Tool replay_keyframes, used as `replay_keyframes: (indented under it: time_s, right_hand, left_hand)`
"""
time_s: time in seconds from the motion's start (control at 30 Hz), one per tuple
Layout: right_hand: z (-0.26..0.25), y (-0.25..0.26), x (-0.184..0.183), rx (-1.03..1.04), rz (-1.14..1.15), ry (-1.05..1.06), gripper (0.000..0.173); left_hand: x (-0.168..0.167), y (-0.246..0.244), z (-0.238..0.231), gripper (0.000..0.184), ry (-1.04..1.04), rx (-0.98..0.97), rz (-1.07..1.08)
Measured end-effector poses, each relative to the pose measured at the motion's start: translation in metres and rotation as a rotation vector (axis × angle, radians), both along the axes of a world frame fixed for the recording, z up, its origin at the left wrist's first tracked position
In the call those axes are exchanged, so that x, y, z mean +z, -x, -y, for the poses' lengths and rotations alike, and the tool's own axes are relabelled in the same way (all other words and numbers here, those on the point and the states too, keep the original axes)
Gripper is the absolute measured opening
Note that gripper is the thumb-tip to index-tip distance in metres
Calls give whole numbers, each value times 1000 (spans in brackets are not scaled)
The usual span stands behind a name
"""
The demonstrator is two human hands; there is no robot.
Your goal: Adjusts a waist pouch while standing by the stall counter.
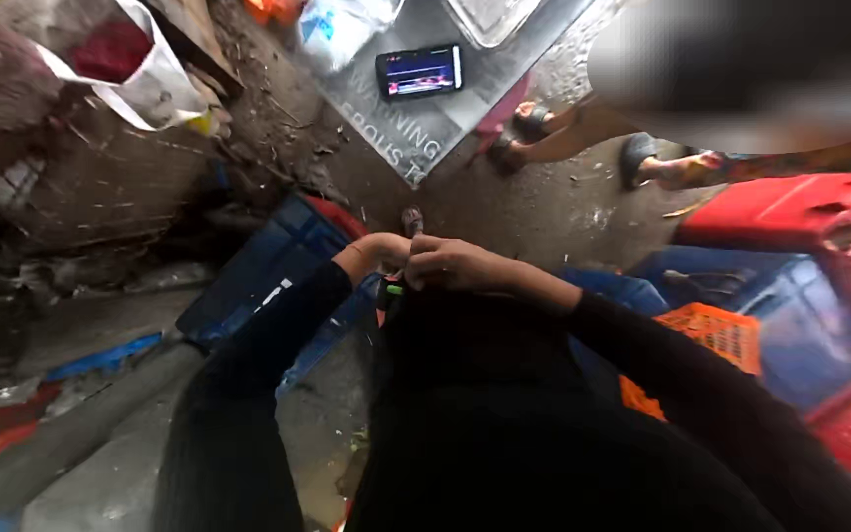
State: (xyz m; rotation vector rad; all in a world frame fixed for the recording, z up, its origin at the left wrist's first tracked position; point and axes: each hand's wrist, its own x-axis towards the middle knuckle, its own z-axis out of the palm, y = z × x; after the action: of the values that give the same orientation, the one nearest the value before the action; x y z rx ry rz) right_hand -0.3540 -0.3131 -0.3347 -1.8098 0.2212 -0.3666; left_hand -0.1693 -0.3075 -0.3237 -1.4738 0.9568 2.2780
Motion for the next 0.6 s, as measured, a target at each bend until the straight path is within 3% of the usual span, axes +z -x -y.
replay_keyframes:
  time_s: [0.1,0.17,0.2,0.27,0.33,0.5,0.6]
  right_hand:
    - [-3,3,0,-63,-86,-47,11]
    - [-3,10,2,-110,-144,-75,13]
    - [-5,15,3,-125,-158,-102,13]
    - [-5,24,1,-146,-174,-157,14]
    - [-3,28,-1,-129,-195,-193,12]
    - [6,22,-3,2,-254,-347,11]
    - [7,18,-15,109,-172,-496,15]
  left_hand:
    - [-24,-2,-3,20,-1,52,-183]
    - [-43,-10,-8,6,186,34,-312]
    - [-43,-16,-12,11,323,43,-315]
    - [-27,-31,-21,24,604,95,-218]
    - [-1,-43,-43,22,770,186,-150]
    - [20,-44,-108,14,1016,322,-44]
    - [27,-35,-125,14,1168,274,33]
